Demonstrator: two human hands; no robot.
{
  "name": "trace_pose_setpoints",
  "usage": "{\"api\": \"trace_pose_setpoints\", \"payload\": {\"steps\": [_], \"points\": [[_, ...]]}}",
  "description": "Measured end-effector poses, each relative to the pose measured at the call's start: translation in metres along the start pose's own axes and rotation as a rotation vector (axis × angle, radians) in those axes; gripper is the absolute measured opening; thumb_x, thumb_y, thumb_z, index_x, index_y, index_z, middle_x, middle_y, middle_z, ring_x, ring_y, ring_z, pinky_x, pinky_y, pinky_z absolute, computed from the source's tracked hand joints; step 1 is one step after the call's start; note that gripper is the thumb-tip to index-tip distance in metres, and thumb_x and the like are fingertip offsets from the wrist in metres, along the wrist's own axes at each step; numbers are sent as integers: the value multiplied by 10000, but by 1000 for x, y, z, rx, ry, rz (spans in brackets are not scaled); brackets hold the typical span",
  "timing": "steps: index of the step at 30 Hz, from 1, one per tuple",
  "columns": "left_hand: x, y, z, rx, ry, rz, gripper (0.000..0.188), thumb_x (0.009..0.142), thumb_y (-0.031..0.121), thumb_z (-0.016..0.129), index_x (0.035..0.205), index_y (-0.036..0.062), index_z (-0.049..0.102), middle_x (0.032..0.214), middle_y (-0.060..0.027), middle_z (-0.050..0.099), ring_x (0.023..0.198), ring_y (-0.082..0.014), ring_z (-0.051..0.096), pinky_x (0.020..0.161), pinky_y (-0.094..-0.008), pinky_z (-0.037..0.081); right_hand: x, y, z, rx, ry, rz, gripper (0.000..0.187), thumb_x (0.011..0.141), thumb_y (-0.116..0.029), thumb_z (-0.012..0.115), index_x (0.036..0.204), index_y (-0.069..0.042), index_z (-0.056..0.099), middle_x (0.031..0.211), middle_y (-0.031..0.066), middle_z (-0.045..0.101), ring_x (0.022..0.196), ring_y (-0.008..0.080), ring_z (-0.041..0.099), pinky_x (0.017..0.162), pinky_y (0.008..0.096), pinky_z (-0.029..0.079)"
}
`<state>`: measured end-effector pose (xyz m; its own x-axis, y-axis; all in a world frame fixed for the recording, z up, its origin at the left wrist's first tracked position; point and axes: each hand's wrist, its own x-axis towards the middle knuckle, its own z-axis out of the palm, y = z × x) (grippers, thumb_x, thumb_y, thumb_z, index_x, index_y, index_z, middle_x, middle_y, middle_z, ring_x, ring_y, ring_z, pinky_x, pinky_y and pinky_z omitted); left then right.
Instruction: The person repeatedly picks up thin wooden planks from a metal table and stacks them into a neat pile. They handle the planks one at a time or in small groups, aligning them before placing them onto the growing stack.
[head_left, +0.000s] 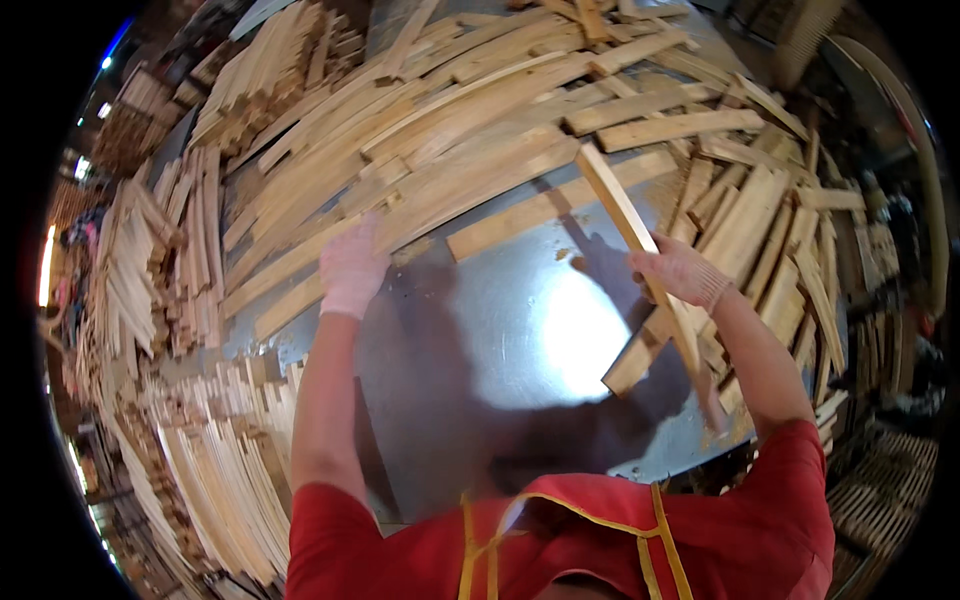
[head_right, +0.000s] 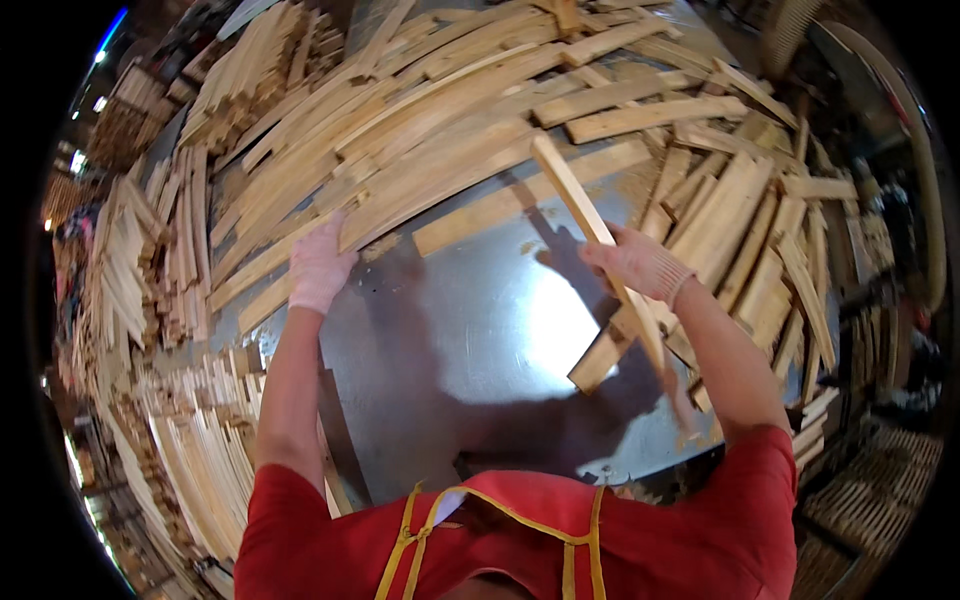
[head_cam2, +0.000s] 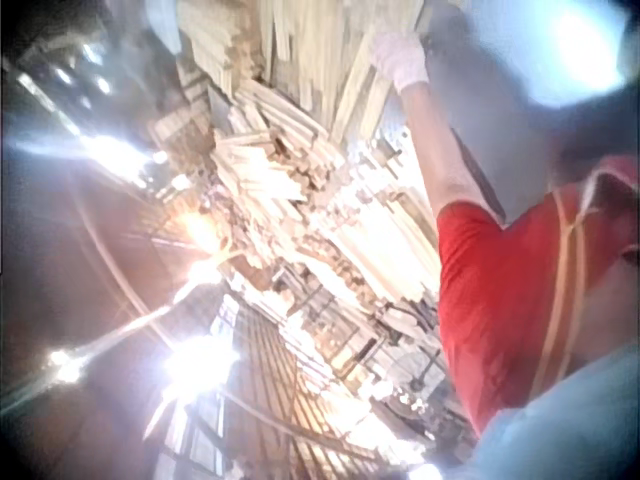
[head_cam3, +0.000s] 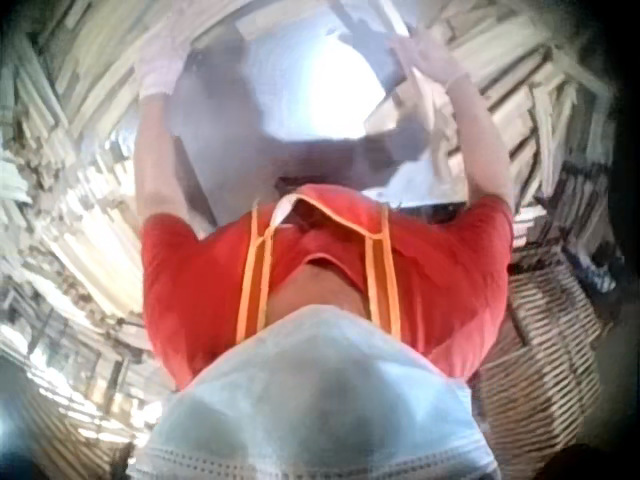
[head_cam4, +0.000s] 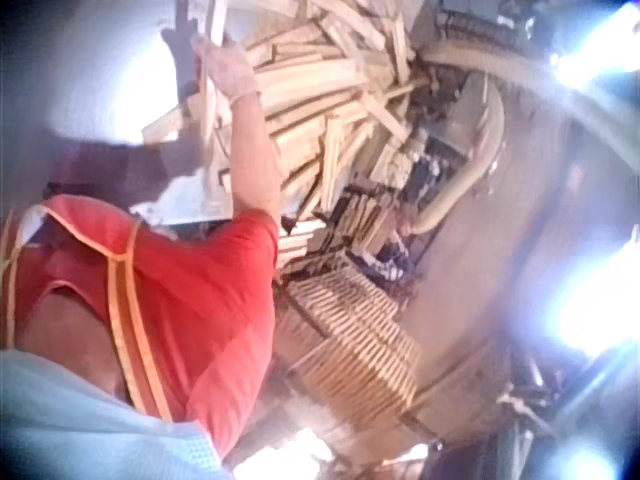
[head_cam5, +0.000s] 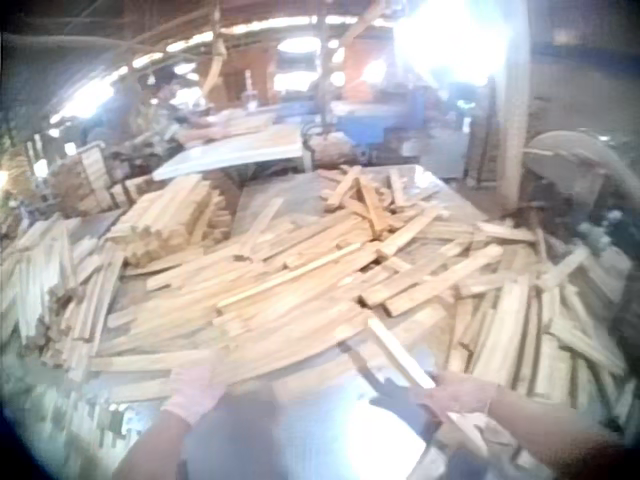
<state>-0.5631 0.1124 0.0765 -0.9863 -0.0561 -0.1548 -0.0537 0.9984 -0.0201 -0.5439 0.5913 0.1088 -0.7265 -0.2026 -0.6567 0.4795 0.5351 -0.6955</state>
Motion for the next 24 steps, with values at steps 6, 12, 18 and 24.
{"api": "trace_pose_setpoints", "payload": {"steps": [6, 12, 18, 24], "points": [[-169, -13, 69, -662, -1, 91, 856, 850, 178, 829, 1604, 65, 440, 1248, -196, 739, 1122, -361, 729, 939, -502, 560, 17, 35, 97, 356, 247, -113, 613, 1030, -609, 606, 1078, -9, 721, 847, 119, 703, 788, 280, 691, 749, 453, 568], [-371, -9, 102, -990, -534, -166, 884, 872, 233, 771, 1632, 49, 360, 1437, -265, 557, 1279, -454, 589, 1113, -486, 483, 8, 45, 309, 103, 249, -240, 675, 910, -543, 664, 1277, 21, 612, 1011, 250, 749, 904, 372, 741, 842, 482, 574], [-476, -53, 75, -570, -384, -356, 955, 814, 308, 825, 1609, 21, 381, 1502, -262, 523, 1392, -455, 506, 1180, -497, 423, -47, 16, 505, -355, -361, -346, 798, 988, -443, 666, 1448, 151, 397, 1241, 357, 688, 1088, 480, 712, 931, 510, 565], [-467, -46, 94, -234, 63, -109, 1026, 757, 350, 877, 1597, 5, 400, 1531, -253, 509, 1440, -440, 465, 1196, -515, 394, -60, 3, 509, -409, -561, -524, 689, 922, -433, 756, 1430, -19, 544, 1253, 242, 726, 1157, 402, 707, 956, 496, 536]]}}
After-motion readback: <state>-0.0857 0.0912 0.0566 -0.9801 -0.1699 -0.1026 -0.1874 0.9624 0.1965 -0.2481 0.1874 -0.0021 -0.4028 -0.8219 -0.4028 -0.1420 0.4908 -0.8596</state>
